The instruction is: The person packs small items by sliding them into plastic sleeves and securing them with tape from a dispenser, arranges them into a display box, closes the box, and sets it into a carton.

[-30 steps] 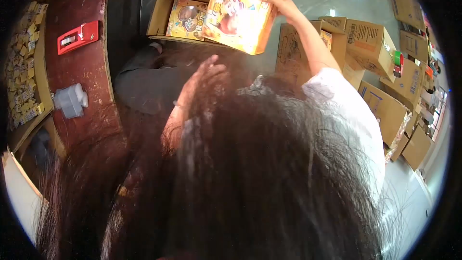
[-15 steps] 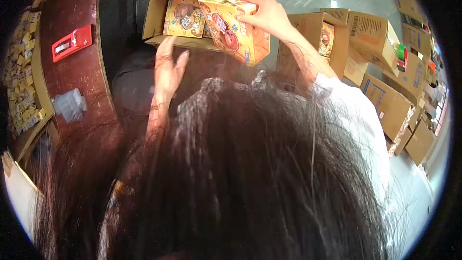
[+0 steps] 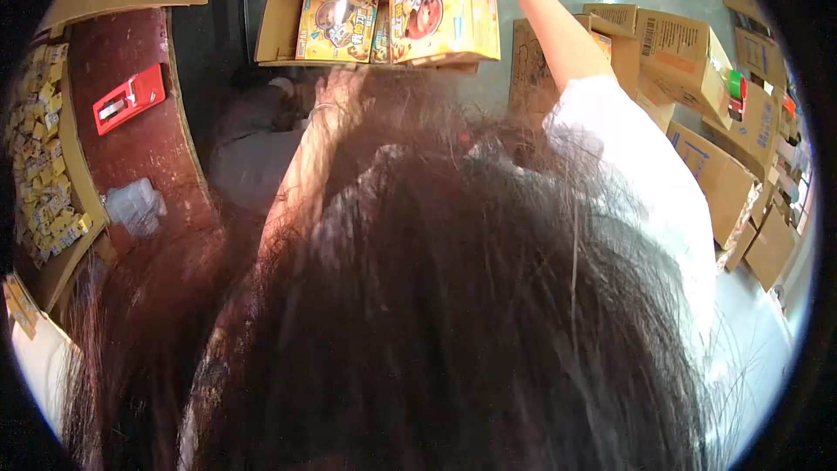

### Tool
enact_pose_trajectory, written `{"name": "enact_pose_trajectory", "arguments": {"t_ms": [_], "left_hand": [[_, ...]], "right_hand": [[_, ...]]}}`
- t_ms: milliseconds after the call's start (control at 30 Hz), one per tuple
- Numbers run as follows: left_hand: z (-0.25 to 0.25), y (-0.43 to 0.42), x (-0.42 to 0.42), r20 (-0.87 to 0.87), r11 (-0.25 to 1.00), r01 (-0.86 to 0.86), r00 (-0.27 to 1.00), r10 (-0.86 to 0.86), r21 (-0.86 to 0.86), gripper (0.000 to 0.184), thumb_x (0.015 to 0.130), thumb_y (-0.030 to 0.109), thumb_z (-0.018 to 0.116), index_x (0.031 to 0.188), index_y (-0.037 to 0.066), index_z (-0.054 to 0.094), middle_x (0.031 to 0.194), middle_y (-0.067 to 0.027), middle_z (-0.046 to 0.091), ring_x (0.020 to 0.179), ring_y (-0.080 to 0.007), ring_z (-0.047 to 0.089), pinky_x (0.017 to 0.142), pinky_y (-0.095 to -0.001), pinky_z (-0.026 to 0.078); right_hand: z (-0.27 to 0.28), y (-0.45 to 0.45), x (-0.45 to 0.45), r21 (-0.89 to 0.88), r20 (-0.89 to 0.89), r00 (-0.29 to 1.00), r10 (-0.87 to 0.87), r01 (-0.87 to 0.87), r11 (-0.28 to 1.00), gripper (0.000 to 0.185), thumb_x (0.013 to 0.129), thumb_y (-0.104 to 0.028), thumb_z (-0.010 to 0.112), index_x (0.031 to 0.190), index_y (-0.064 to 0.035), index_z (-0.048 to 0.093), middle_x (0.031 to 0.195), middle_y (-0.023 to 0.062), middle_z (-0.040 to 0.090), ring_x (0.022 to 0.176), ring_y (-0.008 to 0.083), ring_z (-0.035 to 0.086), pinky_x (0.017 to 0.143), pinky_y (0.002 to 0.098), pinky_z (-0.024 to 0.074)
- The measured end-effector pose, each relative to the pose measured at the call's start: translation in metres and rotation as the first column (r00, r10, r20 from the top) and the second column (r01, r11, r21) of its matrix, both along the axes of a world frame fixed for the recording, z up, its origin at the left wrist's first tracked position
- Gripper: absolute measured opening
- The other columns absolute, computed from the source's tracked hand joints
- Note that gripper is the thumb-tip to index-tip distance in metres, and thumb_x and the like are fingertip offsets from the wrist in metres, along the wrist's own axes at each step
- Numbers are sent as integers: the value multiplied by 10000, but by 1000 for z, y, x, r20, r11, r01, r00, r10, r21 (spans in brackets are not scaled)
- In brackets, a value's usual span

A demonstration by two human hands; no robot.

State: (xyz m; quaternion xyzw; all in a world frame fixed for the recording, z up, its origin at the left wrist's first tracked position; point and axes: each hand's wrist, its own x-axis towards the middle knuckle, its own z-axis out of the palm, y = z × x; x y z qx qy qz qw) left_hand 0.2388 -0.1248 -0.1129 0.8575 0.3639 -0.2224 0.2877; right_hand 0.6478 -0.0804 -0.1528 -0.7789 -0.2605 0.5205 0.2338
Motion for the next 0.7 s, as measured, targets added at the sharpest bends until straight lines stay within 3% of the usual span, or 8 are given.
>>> {"name": "enact_pose_trajectory", "arguments": {"t_ms": [67,167,233,267,400,433,467,700], "left_hand": [[4,0,0,50,993,52,997,-57,103,784,844,354,699,1525,181,351,1602,-68,295,1481,-300,244,1187,-568,207],[-6,20,6,-61,965,217,976,-211,148,854,789,319,736,1532,206,329,1583,-52,336,1472,-267,282,1190,-572,204],[-11,17,9,-108,974,215,972,-206,76,864,779,311,739,1532,207,329,1578,-48,346,1469,-265,293,1192,-568,205],[-12,15,10,-162,978,208,965,-206,-1,873,770,302,743,1533,209,328,1572,-44,356,1465,-264,304,1195,-565,205],[-27,11,11,-226,971,154,955,-193,-182,863,776,276,727,1538,200,329,1590,-74,344,1494,-289,258,1216,-555,170],[-30,9,5,-188,968,156,963,-194,-198,837,794,296,702,1539,199,334,1599,-83,330,1505,-297,230,1221,-558,149],[-32,10,4,-194,966,160,961,-200,-203,837,794,296,702,1539,199,334,1599,-83,330,1505,-297,230,1221,-558,149],[-42,8,16,-332,936,70,924,-191,-345,795,833,369,662,1537,187,341,1606,-61,319,1510,-307,204,1225,-544,136]], "right_hand": [[40,12,-20,-17,-50,985,-162,162,987,325,948,-291,639,1068,4,699,919,127,703,661,204,647,603,326,557],[38,22,-10,-22,-193,964,-183,183,983,287,899,-297,717,988,-24,725,939,97,710,688,217,640,605,375,536],[51,22,-18,-139,157,979,-132,154,978,248,857,-249,763,983,-43,710,900,110,706,743,239,651,647,391,523],[10,11,5,-81,-43,999,27,-31,996,545,817,-453,758,1106,3,687,955,121,731,820,151,714,760,333,594],[-1,-42,-66,38,314,947,67,-83,996,665,734,-634,704,1134,-104,732,946,152,716,935,281,711,866,377,555],[-15,-55,-80,67,591,795,137,-218,974,743,782,-598,723,1331,-108,615,1190,207,634,937,281,710,880,383,565],[-19,-65,-97,185,696,717,37,-229,956,724,764,-588,738,1288,-99,634,1292,187,576,990,294,693,931,396,532],[-29,-86,-145,392,471,823,-318,127,911,607,751,-476,796,1135,-25,664,1090,194,696,1034,305,680,914,396,526]]}}
